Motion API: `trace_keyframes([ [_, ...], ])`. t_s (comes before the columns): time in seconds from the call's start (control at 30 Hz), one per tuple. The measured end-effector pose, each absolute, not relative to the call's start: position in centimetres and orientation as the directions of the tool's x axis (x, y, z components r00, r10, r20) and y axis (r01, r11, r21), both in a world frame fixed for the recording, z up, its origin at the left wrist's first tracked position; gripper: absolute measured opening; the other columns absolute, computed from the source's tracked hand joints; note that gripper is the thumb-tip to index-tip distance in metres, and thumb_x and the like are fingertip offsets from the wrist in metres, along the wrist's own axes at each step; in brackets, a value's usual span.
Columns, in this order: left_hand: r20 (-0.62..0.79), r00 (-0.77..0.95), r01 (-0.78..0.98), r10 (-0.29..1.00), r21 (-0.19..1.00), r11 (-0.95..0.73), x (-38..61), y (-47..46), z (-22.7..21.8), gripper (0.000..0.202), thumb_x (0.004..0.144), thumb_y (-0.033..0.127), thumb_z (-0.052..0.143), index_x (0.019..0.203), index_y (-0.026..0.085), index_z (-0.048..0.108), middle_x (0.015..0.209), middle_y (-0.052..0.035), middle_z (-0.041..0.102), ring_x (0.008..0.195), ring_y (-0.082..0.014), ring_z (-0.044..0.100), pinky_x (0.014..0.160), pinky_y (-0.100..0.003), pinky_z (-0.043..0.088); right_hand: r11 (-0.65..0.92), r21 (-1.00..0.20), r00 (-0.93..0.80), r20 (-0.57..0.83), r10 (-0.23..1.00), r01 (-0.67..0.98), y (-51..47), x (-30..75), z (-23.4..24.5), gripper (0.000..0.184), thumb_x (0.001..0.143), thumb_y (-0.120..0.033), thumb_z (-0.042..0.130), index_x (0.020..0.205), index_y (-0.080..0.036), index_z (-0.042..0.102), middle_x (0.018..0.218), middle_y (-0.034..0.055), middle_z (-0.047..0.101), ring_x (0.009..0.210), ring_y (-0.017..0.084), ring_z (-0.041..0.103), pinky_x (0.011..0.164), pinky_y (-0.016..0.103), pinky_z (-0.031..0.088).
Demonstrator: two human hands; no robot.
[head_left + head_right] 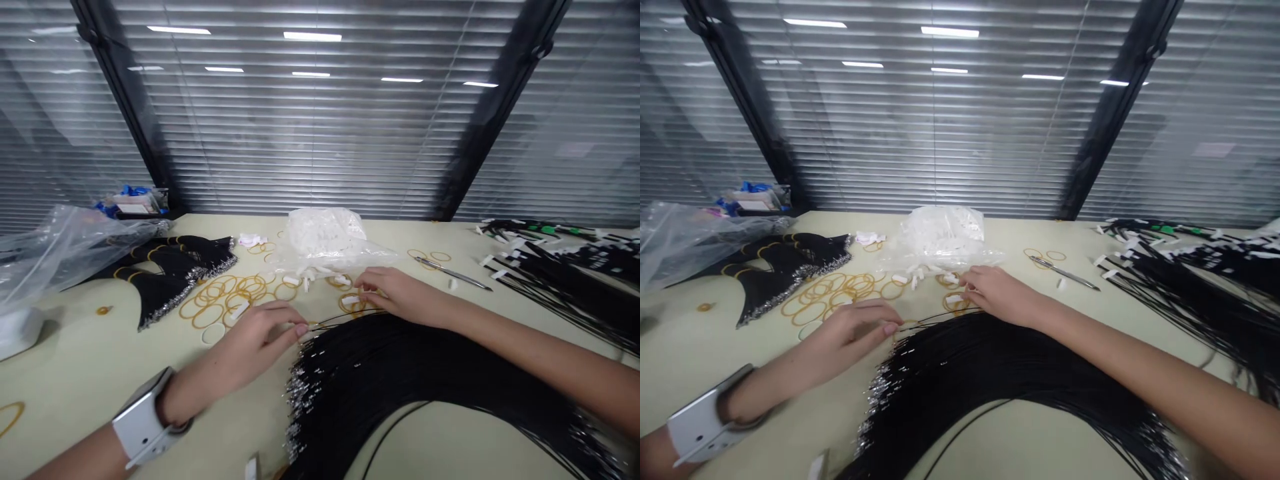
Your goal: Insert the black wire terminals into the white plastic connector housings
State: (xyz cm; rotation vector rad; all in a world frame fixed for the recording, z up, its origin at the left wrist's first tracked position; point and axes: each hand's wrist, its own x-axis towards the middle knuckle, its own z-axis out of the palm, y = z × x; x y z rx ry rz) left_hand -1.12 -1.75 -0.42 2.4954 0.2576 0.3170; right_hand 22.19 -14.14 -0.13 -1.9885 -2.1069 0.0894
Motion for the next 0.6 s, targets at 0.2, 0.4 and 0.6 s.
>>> trace_keyframes([
  [0.2, 0.265, 0.898, 0.125, 0.352, 0.612, -0.780, -1.0, -2.1, -1.7, 0.025, 0.083, 0.034, 0.043, 0.102, 0.023, 0.055, 0.102, -0.0015, 0.056, 0.096, -0.0127, 0.050, 0.086, -0.028, 0.039, 0.110, -0.219, -0.061, 0.216, 0.974, 0.969, -13.8, 21.0, 0.1, 0.021, 0.087, -0.026, 0.037, 0.081, -0.014, 0.053, 0.084, 0.0068, 0.050, 0.080, 0.015, 0.046, 0.074, 0.029, 0.037],
  [0.4, 0.171, 0.867, 0.035, 0.468, 0.915, -0.401, -0.7, -3.3, -1.5, 0.027, 0.075, 0.035, 0.056, 0.097, 0.019, 0.054, 0.097, -0.0013, 0.059, 0.090, -0.0104, 0.054, 0.079, -0.022, 0.044, 0.162, -0.406, -0.058, 0.257, 0.965, 0.900, -15.1, 15.7, 0.7, 0.013, 0.085, -0.026, 0.043, 0.080, -0.017, 0.050, 0.077, 0.0005, 0.051, 0.072, 0.009, 0.046, 0.066, 0.022, 0.037],
  [0.6, 0.129, 0.858, 0.084, 0.497, 0.920, -0.383, -0.8, -3.5, -1.5, 0.019, 0.077, 0.032, 0.054, 0.082, 0.015, 0.059, 0.076, -0.0008, 0.062, 0.071, -0.0084, 0.056, 0.062, -0.018, 0.042, 0.203, -0.436, -0.080, 0.284, 0.955, 0.877, -15.4, 14.4, -1.3, 0.019, 0.079, -0.034, 0.053, 0.083, -0.016, 0.050, 0.080, 0.0003, 0.052, 0.075, 0.009, 0.046, 0.067, 0.022, 0.036],
])
